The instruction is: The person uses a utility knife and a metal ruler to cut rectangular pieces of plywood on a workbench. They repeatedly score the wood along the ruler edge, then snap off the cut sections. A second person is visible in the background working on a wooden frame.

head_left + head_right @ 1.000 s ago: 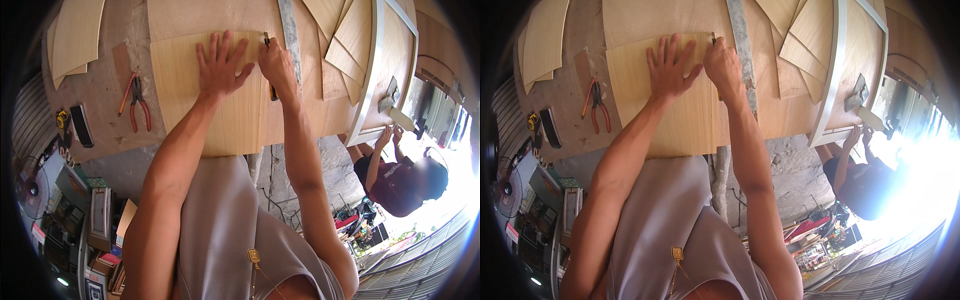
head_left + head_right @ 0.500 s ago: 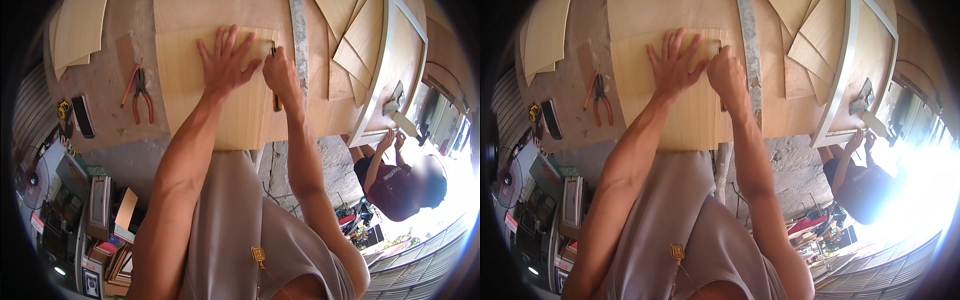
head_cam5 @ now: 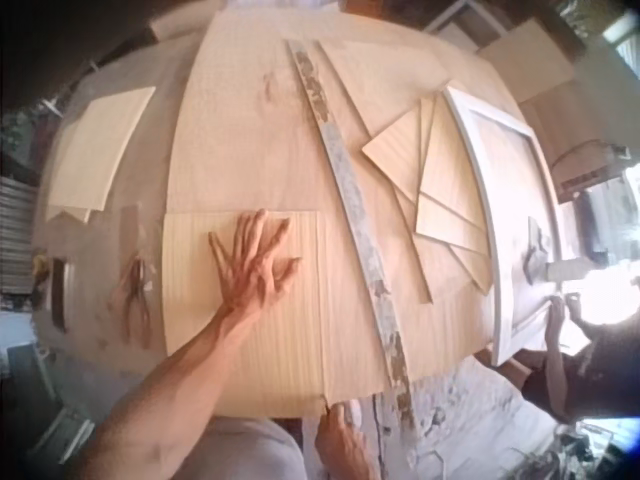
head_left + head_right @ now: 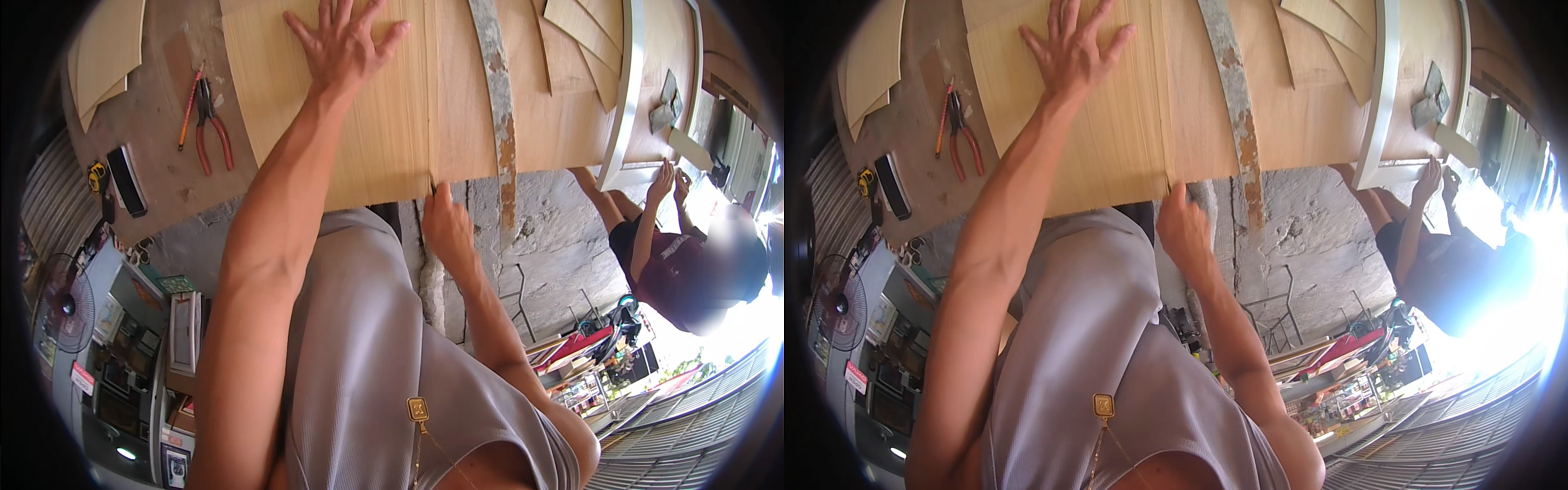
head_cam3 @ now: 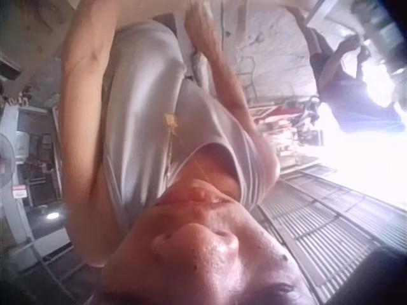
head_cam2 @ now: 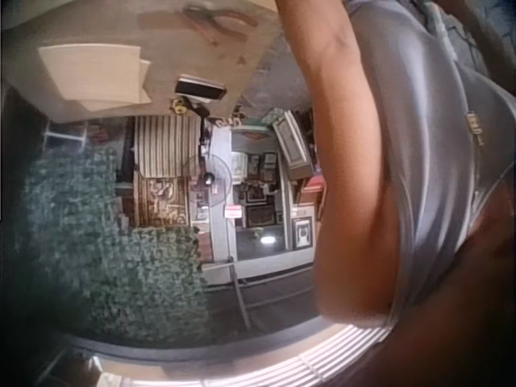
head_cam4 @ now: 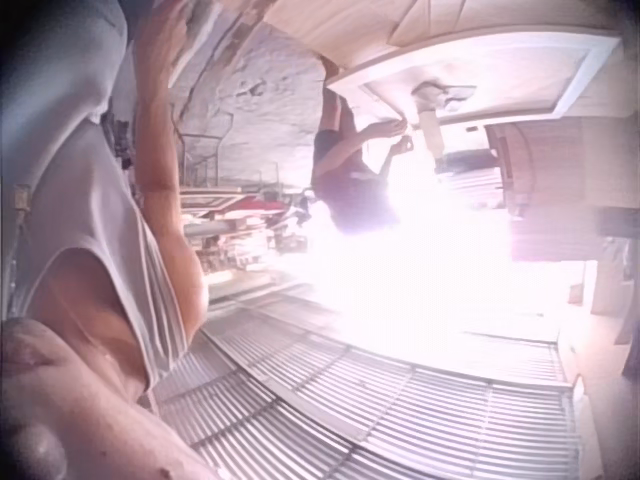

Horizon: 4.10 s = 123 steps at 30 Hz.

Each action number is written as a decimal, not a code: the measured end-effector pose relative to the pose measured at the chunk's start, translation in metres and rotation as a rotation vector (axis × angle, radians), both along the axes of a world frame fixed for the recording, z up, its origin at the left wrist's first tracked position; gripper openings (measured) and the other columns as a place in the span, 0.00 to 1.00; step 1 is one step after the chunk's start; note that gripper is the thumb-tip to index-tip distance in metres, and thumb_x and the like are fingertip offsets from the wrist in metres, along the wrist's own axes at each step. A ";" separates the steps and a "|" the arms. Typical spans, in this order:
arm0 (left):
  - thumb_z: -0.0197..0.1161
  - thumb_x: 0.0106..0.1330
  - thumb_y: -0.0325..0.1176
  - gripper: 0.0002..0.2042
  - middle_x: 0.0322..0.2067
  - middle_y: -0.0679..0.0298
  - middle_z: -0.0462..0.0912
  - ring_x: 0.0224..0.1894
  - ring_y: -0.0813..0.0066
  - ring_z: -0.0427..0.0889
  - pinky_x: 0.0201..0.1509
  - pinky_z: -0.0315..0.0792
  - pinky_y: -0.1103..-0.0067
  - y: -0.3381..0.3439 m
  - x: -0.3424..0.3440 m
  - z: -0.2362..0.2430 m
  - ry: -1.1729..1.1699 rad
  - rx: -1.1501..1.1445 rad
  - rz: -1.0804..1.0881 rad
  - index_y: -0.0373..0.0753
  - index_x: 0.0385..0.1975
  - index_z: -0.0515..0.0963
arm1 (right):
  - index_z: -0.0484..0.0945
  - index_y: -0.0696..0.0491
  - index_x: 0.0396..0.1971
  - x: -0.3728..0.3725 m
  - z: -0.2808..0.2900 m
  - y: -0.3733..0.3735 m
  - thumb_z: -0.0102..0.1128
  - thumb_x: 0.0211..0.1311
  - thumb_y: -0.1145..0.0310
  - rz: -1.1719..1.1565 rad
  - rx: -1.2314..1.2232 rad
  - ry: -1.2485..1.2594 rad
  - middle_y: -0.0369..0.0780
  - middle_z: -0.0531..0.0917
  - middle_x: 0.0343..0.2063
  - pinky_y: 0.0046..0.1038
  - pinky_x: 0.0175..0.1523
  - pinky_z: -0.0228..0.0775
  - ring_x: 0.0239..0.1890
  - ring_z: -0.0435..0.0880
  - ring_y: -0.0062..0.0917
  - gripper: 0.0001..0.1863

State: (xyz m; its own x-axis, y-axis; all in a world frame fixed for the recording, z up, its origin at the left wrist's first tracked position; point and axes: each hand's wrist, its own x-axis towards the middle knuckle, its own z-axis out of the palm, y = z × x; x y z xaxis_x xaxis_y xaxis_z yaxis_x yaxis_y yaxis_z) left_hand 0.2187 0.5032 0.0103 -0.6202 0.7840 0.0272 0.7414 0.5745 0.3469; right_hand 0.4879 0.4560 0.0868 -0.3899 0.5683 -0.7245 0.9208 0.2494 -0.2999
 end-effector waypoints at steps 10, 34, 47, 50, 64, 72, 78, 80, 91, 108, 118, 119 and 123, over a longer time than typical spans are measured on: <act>0.59 0.64 0.57 0.34 0.73 0.58 0.51 0.75 0.53 0.44 0.69 0.32 0.36 -0.002 -0.003 -0.012 0.076 0.031 0.018 0.52 0.69 0.64 | 0.70 0.59 0.41 0.186 -0.043 -0.128 0.56 0.67 0.53 -0.386 -0.004 -0.043 0.61 0.80 0.26 0.53 0.33 0.70 0.32 0.79 0.60 0.22; 0.62 0.62 0.55 0.35 0.68 0.57 0.54 0.72 0.50 0.49 0.71 0.41 0.42 0.006 -0.019 -0.009 0.142 0.087 -0.069 0.44 0.66 0.65 | 0.68 0.56 0.35 0.011 -0.052 -0.017 0.69 0.56 0.74 -1.077 0.027 0.752 0.35 0.76 0.18 0.22 0.17 0.64 0.13 0.75 0.17 0.15; 0.59 0.65 0.56 0.36 0.71 0.53 0.50 0.74 0.48 0.45 0.72 0.36 0.43 0.002 -0.013 -0.012 0.141 -0.018 -0.054 0.45 0.69 0.59 | 0.68 0.55 0.38 0.019 -0.049 -0.012 0.67 0.59 0.73 -1.033 -0.093 0.632 0.37 0.79 0.21 0.23 0.19 0.69 0.17 0.78 0.20 0.15; 0.60 0.65 0.55 0.36 0.71 0.53 0.50 0.74 0.48 0.45 0.72 0.37 0.43 0.003 -0.013 -0.011 0.147 -0.037 -0.045 0.45 0.69 0.59 | 0.68 0.55 0.38 0.018 -0.049 -0.011 0.67 0.59 0.73 -1.049 -0.106 0.642 0.38 0.79 0.21 0.22 0.20 0.69 0.18 0.79 0.20 0.15; 0.64 0.61 0.54 0.36 0.69 0.56 0.54 0.73 0.50 0.48 0.71 0.39 0.42 0.005 -0.013 -0.008 0.123 0.004 -0.024 0.46 0.68 0.62 | 0.70 0.55 0.37 0.021 -0.055 -0.012 0.68 0.57 0.72 -1.066 -0.122 0.667 0.36 0.79 0.22 0.20 0.20 0.69 0.19 0.82 0.19 0.14; 0.65 0.60 0.55 0.37 0.63 0.52 0.60 0.68 0.51 0.54 0.70 0.44 0.49 0.004 -0.013 -0.007 0.121 0.062 -0.075 0.40 0.65 0.65 | 0.70 0.54 0.37 0.023 -0.058 -0.011 0.69 0.56 0.72 -1.074 -0.142 0.675 0.36 0.80 0.22 0.20 0.20 0.69 0.19 0.81 0.19 0.15; 0.66 0.58 0.55 0.38 0.60 0.54 0.62 0.66 0.52 0.56 0.69 0.46 0.51 0.002 -0.012 -0.011 0.145 0.094 -0.084 0.37 0.63 0.66 | 0.70 0.54 0.38 0.025 -0.061 -0.011 0.68 0.58 0.74 -1.046 -0.133 0.694 0.39 0.81 0.23 0.21 0.20 0.69 0.18 0.81 0.21 0.14; 0.66 0.58 0.54 0.37 0.60 0.54 0.62 0.66 0.52 0.56 0.69 0.46 0.51 0.003 -0.011 -0.010 0.152 0.092 -0.082 0.37 0.63 0.65 | 0.70 0.54 0.38 0.025 -0.061 -0.011 0.68 0.58 0.73 -1.055 -0.134 0.714 0.39 0.81 0.23 0.21 0.20 0.69 0.18 0.81 0.21 0.14; 0.64 0.60 0.54 0.36 0.64 0.54 0.60 0.69 0.52 0.55 0.70 0.44 0.46 0.002 -0.012 -0.011 0.088 0.133 -0.092 0.42 0.65 0.65 | 0.70 0.54 0.37 0.028 -0.069 -0.014 0.69 0.57 0.74 -1.050 -0.118 0.814 0.37 0.81 0.22 0.21 0.20 0.69 0.17 0.80 0.20 0.14; 0.65 0.56 0.61 0.30 0.52 0.55 0.77 0.55 0.53 0.73 0.56 0.66 0.56 0.015 -0.027 -0.032 0.453 0.242 -0.165 0.49 0.54 0.77 | 0.77 0.55 0.43 0.033 -0.094 -0.020 0.74 0.47 0.71 -1.072 0.061 0.852 0.39 0.82 0.27 0.29 0.34 0.75 0.28 0.81 0.24 0.21; 0.52 0.58 0.73 0.34 0.50 0.65 0.78 0.48 0.59 0.79 0.46 0.73 0.61 0.019 -0.043 -0.040 0.605 0.084 -0.128 0.54 0.54 0.79 | 0.74 0.49 0.48 0.023 -0.099 -0.033 0.72 0.45 0.61 -1.009 0.273 0.836 0.48 0.84 0.37 0.43 0.45 0.74 0.43 0.83 0.46 0.27; 0.52 0.58 0.73 0.34 0.51 0.65 0.77 0.48 0.59 0.79 0.46 0.73 0.61 0.018 -0.042 -0.038 0.602 0.067 -0.119 0.55 0.54 0.79 | 0.75 0.50 0.49 0.024 -0.095 -0.032 0.72 0.45 0.62 -1.010 0.252 0.810 0.49 0.84 0.37 0.43 0.46 0.74 0.43 0.83 0.46 0.28; 0.50 0.59 0.73 0.35 0.51 0.67 0.77 0.49 0.59 0.78 0.46 0.72 0.61 0.020 -0.048 -0.038 0.608 0.057 -0.085 0.55 0.56 0.78 | 0.76 0.52 0.46 0.020 -0.075 -0.023 0.70 0.44 0.65 -0.964 0.182 0.783 0.52 0.83 0.37 0.45 0.46 0.75 0.44 0.83 0.48 0.26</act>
